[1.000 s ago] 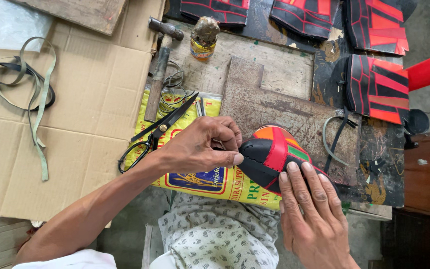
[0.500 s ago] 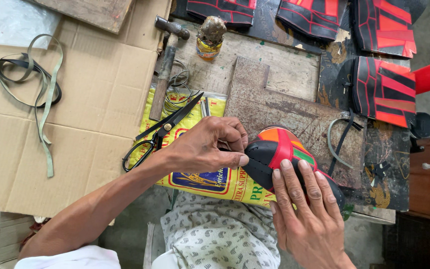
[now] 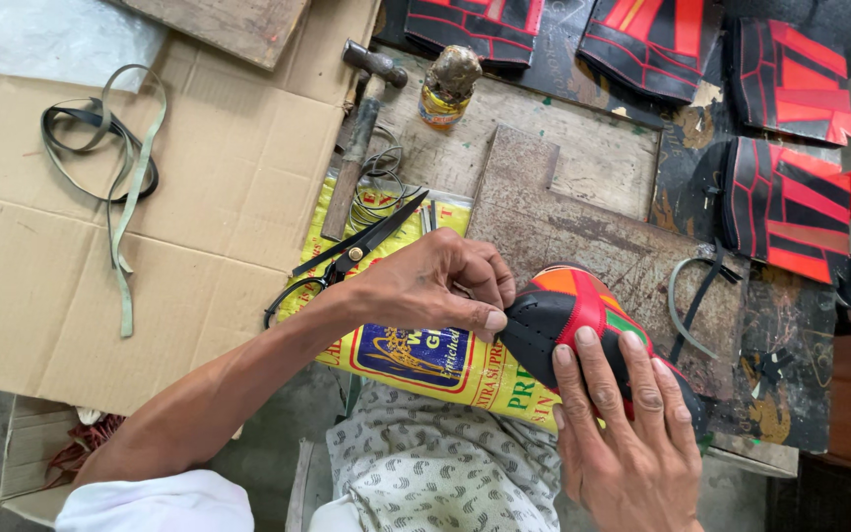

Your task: The person attaches a black leather strap to a patchwork leather pouch, pressing and pinching the strap ends onto the bag's edge. They then trim excess strap material with scissors, turn the pouch right-side out by pushing through its opening, and hammer the seam flat on the work board.

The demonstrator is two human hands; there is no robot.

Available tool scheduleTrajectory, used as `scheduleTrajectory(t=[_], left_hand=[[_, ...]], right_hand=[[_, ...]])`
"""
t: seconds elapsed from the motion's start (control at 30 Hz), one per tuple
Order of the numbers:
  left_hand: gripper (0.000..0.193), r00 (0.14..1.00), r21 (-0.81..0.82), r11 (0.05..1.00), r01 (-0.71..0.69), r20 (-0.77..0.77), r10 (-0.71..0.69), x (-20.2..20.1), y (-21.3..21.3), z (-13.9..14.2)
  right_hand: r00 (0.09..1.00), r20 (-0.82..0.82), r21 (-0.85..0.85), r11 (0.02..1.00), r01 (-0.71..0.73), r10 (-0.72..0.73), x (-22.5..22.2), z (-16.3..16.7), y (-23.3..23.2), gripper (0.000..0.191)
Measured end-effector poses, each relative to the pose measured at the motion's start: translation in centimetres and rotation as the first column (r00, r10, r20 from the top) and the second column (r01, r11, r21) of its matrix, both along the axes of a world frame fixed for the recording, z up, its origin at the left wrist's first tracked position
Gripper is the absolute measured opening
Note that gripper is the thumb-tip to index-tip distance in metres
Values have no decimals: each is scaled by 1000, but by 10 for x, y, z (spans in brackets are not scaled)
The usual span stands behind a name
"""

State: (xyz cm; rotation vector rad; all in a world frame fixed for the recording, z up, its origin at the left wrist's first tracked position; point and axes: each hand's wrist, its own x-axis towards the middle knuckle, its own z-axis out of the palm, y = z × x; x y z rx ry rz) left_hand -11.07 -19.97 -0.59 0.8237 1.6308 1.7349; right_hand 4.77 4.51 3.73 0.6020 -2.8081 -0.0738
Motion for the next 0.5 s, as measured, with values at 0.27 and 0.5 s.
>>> scheduleTrajectory(t=[0.27,0.5], left_hand=[[15,997,107,993,51,55,-57,-6,-3,-11],[13,993,151,986,68,83,-81,-7,-3,-22]], right_hand=[[999,-11,22,999,35,-34,0,-2,0,48],[999,-9,47,998,38,-38,-1,-3,0,48]])
